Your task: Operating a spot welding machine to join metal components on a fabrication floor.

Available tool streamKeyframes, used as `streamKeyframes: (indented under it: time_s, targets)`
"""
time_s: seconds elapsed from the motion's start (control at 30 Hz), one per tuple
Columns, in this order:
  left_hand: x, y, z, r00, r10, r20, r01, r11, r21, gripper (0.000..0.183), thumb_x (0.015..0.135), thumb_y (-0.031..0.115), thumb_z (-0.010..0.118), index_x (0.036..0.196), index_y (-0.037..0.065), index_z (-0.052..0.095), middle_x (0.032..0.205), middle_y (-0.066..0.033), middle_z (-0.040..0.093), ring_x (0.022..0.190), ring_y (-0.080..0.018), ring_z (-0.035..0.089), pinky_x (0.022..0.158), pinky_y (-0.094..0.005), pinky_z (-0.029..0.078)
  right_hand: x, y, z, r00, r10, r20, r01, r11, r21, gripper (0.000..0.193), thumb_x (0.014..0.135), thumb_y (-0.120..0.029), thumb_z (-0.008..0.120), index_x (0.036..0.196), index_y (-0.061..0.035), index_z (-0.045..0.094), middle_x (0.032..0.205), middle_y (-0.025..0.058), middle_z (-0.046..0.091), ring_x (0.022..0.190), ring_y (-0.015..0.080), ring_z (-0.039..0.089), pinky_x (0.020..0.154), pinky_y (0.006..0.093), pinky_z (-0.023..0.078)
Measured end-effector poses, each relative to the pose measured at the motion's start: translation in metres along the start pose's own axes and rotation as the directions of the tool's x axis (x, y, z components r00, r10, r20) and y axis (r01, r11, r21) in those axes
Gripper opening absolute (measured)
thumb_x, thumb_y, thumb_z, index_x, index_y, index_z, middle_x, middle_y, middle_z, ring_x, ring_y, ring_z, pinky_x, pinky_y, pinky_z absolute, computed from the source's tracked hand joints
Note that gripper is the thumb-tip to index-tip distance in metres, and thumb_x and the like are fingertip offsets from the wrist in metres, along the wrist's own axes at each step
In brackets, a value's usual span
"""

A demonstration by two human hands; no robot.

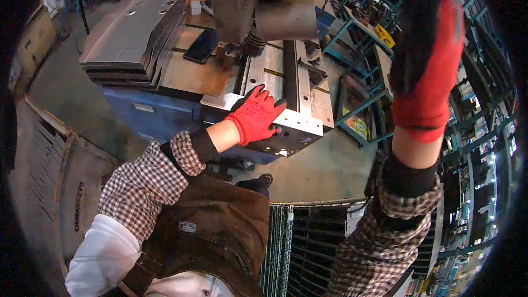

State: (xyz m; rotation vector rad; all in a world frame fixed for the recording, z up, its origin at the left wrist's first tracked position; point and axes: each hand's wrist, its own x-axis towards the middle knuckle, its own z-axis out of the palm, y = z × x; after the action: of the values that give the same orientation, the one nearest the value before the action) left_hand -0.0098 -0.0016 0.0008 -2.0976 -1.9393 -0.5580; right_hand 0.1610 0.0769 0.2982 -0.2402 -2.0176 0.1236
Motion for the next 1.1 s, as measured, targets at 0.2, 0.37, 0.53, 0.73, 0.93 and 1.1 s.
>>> streamKeyframes:
  time_s: [0.2, 0.37, 0.53, 0.73, 0.93, 1.1]
  targets:
    - [0.002, 0.007, 0.004, 0.989, 0.021, -0.147, -0.017, 0.999, 0.029, 0.067, 0.084, 0.044, 0.07, 0.133, 0.002, 0.055, 0.12, -0.0217, 0.061, 0.125, -0.0403, 0.05, 0.116, -0.0521, 0.029, 0.038, -0.021, 0.026, 0.992, -0.12, 0.026, 0.119, 0.993, 0.02, 0.058, 0.093, -0.008, 0.064, 0.148, -0.0026, 0.047, 0.147, 0.0166, 0.052, 0.138, 0.0302, 0.049, 0.115, 0.0372, 0.036]
    - [0.001, 0.002, 0.001, 1.0, 0.024, -0.02, -0.025, 0.999, -0.033, 0.068, 0.084, 0.044, 0.069, 0.132, -0.001, 0.055, 0.12, -0.0227, 0.061, 0.121, -0.0385, 0.053, 0.114, -0.05, 0.032, 0.065, -0.027, 0.057, 0.985, -0.168, 0.03, 0.166, 0.984, 0.057, 0.057, 0.093, -0.009, 0.064, 0.148, -0.0025, 0.047, 0.147, 0.0165, 0.052, 0.138, 0.03, 0.049, 0.115, 0.0373, 0.036]
    - [0.005, 0.009, 0.009, 0.998, 0.012, -0.062, -0.013, 1.0, -0.02, 0.073, 0.086, 0.05, 0.067, 0.137, 0.0, 0.053, 0.116, -0.0221, 0.063, 0.118, -0.0374, 0.055, 0.115, -0.0513, 0.03, 0.08, -0.027, 0.062, 0.984, -0.179, 0.021, 0.177, 0.983, 0.053, 0.057, 0.094, -0.009, 0.063, 0.148, -0.0025, 0.047, 0.147, 0.0165, 0.052, 0.138, 0.0299, 0.049, 0.115, 0.0374, 0.036]
    - [0.001, 0.002, 0.014, 1.0, -0.029, -0.008, 0.029, 1.0, 0.001, 0.072, 0.086, 0.052, 0.067, 0.136, 0.003, 0.055, 0.115, -0.0217, 0.064, 0.118, -0.0369, 0.056, 0.115, -0.0521, 0.03, 0.076, -0.025, 0.078, 0.983, -0.18, 0.035, 0.177, 0.981, 0.084, 0.056, 0.094, -0.01, 0.062, 0.148, -0.0024, 0.047, 0.147, 0.0165, 0.052, 0.138, 0.0298, 0.049, 0.115, 0.0375, 0.036]
    - [0.006, 0.006, 0.013, 0.999, -0.006, -0.048, 0.006, 1.0, 0.001, 0.07, 0.084, 0.052, 0.068, 0.134, 0.004, 0.057, 0.111, -0.0208, 0.065, 0.115, -0.0365, 0.057, 0.114, -0.051, 0.03, 0.064, -0.022, 0.076, 0.985, -0.164, 0.051, 0.159, 0.983, 0.093, 0.056, 0.094, -0.01, 0.062, 0.148, -0.0023, 0.047, 0.147, 0.0164, 0.052, 0.138, 0.0296, 0.049, 0.115, 0.0376, 0.036]
    - [0.005, 0.006, 0.011, 1.0, -0.017, -0.019, 0.017, 1.0, -0.011, 0.069, 0.084, 0.052, 0.068, 0.132, 0.005, 0.058, 0.11, -0.0202, 0.065, 0.113, -0.0364, 0.058, 0.114, -0.0509, 0.03, 0.045, -0.021, 0.087, 0.986, -0.158, 0.059, 0.15, 0.982, 0.117, 0.055, 0.095, -0.011, 0.061, 0.148, -0.0023, 0.047, 0.147, 0.0164, 0.052, 0.138, 0.0295, 0.049, 0.115, 0.0376, 0.037]
